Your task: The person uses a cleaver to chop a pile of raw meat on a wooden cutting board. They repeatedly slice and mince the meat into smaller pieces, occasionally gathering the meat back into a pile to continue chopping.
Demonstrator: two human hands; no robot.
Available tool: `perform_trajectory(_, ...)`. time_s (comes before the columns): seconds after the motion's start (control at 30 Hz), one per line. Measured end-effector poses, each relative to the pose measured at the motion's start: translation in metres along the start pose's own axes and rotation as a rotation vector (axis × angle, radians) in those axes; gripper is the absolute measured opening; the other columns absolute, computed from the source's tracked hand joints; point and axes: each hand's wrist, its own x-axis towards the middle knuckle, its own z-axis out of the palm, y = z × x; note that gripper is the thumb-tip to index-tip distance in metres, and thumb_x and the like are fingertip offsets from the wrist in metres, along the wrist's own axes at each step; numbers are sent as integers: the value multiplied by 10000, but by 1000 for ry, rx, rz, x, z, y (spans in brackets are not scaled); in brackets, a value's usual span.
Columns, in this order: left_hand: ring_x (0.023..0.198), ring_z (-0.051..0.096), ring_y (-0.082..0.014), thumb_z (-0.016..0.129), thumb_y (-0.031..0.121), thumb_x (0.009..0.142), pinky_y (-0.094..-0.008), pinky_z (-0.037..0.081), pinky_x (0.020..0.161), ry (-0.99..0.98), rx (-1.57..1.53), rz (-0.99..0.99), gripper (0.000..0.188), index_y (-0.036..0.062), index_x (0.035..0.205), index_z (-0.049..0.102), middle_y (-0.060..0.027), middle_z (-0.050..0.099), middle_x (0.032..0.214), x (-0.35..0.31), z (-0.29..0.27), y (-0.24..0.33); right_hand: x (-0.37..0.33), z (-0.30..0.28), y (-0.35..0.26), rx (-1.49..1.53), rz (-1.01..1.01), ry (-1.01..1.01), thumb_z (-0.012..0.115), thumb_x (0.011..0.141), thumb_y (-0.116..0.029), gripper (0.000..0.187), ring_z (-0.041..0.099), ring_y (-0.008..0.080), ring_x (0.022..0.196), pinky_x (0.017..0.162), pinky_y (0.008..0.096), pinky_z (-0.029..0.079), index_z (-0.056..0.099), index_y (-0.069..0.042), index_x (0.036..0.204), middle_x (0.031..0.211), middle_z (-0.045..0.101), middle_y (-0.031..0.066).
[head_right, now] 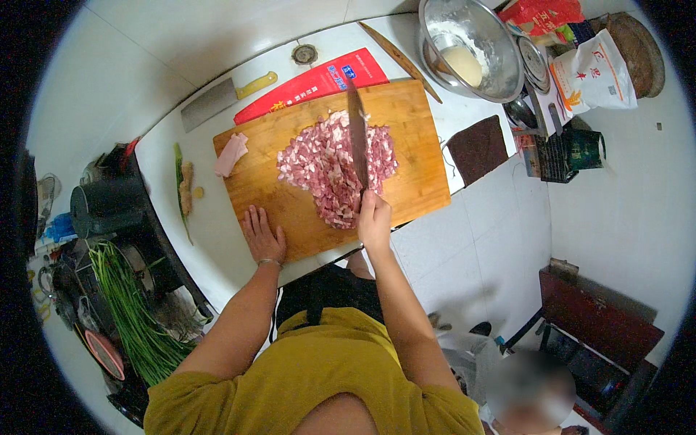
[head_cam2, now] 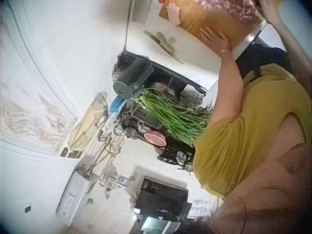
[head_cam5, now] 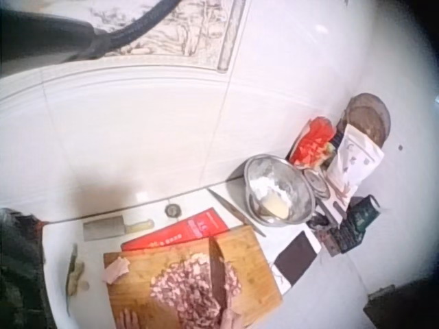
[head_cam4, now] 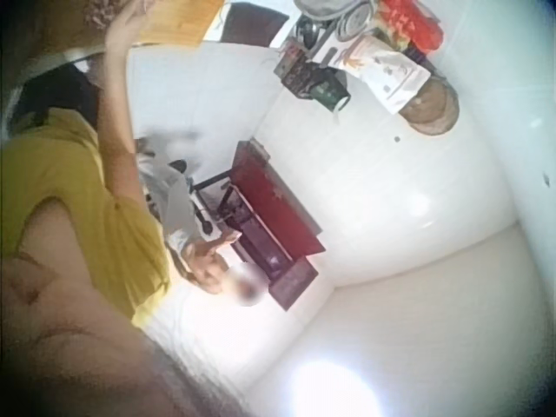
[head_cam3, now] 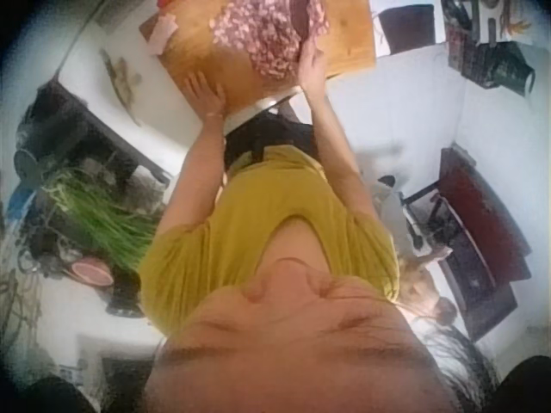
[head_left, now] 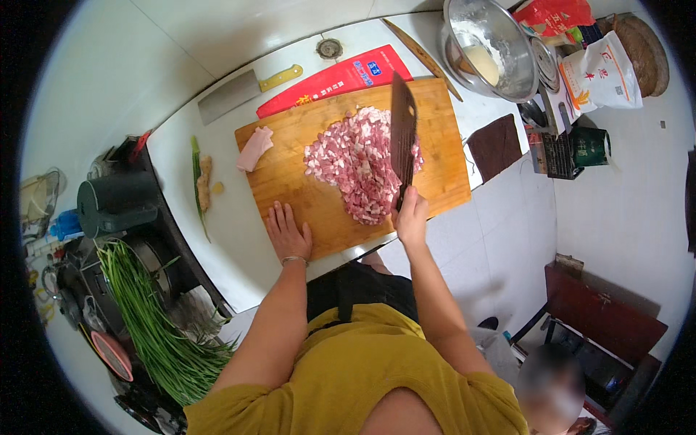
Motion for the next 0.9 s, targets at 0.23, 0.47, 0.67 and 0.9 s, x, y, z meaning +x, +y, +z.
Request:
perform_trajectory(0.23,1322,147,-297,479,308,814,-437,126,1084,-16,-4,-9,638,37,1346,254,-125,163,1441,-3,-3,1,20,-4,11,-396,257,-138,345,901,-486,589,549,302,654,622,401,423,568,21,702,637,556,183)
perform_trajectory(0.47,1328,128,-296,475,304,818,-435,110,1089,-30,2,0,653,42,1359,222,-128,145,1445,-3,-2,3,23,17,69,-576,150,51,328,894,-484,628,546,471,840,742,488,411,603,76,827,805,577,319)
perform_trajectory(0.67,1330,117,-292,478,290,822,-437,109,1088,-34,-4,-11,643,48,1360,221,-122,137,1448,-1,-4,3,20,-21,1,-120,181,-146,369,898,-461,602,538,304,550,582,407,412,538,71,672,586,554,197)
perform_trajectory(0.9,1327,136,-299,506,269,806,-441,132,1083,17,-19,8,646,51,1353,240,-123,152,1444,0,-1,1,22,9,52,-592,155,-38,337,905,-464,603,554,299,640,620,370,432,570,53,702,604,526,211)
